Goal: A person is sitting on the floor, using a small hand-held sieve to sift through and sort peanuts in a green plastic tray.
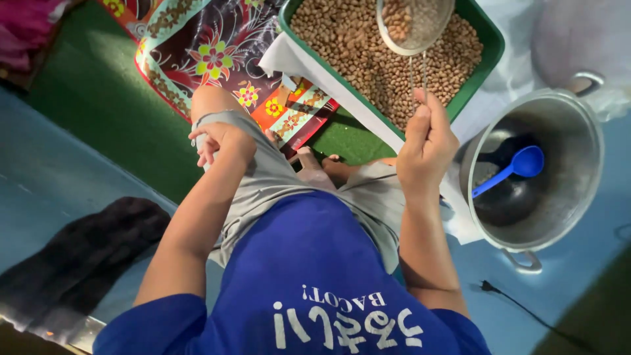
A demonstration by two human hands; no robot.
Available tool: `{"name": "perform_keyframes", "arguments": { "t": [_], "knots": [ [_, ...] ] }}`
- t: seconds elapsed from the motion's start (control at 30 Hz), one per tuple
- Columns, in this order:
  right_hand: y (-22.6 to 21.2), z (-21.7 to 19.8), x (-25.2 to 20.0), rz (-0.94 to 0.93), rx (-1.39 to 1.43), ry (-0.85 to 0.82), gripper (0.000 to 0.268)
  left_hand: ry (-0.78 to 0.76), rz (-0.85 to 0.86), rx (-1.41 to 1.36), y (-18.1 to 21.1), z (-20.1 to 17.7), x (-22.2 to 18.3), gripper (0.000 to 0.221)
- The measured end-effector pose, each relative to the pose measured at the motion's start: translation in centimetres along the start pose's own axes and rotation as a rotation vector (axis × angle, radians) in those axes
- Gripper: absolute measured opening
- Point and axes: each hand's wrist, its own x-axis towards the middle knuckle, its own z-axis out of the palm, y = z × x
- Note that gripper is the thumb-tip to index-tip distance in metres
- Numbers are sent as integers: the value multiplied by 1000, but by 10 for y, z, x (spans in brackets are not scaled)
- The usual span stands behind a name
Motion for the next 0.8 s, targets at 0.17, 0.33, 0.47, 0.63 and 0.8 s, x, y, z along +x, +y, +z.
{"name": "perform_keyframes", "arguments": {
  "t": [0.17,0.33,0.47,0.63,0.8],
  "knots": [
    [2,2,2,-158,-119,47,35,-3,16,40,-7,4,-15,55],
    [12,-2,3,-230,-264,90,30,-9,22,79,8,-2,21,55],
    [24,-7,-2,-184,-380,186,27,2,6,89,8,-1,21,54],
    [42,-8,-20,-36,-498,234,23,-1,-2,108,11,-2,27,55],
    [36,-7,-30,87,-467,171,23,-11,-28,128,17,-5,29,57]
  ]
}}
